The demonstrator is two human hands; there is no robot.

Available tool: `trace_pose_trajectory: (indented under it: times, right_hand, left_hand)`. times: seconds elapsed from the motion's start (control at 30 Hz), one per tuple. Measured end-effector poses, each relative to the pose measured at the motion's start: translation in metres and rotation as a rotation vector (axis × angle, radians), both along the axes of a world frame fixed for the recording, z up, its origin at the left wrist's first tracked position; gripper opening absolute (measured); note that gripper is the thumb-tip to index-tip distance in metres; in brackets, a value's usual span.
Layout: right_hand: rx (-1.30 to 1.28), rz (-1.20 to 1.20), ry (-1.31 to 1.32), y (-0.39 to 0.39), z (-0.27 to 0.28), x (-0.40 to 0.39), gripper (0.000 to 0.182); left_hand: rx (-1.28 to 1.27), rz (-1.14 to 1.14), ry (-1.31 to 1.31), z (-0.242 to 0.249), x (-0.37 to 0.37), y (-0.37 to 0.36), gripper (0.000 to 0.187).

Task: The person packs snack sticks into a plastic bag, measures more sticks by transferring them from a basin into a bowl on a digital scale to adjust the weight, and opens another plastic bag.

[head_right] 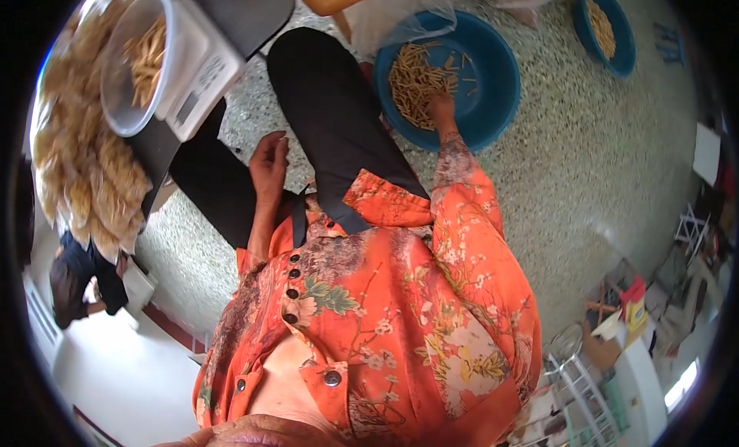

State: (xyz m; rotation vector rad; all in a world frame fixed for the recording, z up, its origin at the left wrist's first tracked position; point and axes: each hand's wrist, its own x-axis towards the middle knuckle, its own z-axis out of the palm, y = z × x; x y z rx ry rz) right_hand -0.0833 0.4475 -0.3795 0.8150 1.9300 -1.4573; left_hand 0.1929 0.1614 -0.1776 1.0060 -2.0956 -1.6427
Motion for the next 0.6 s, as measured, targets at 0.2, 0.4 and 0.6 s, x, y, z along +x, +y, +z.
trace_pose_trajectory:
  times: [0.2,0.4,0.6]
  right_hand:
    - [0.311,0.358,0.280,0.025,0.012,0.004,0.052]
    - [0.250,0.340,0.152,0.042,0.017,0.000,0.067]
    - [0.041,0.261,0.245,0.013,0.029,0.004,0.090]
  left_hand:
    - [0.088,0.059,-0.045,0.014,-0.003,-0.010,0.017]
    - [0.114,0.013,-0.118,0.016,0.000,-0.005,0.018]
    - [0.118,-0.013,-0.173,0.022,-0.003,-0.004,0.016]
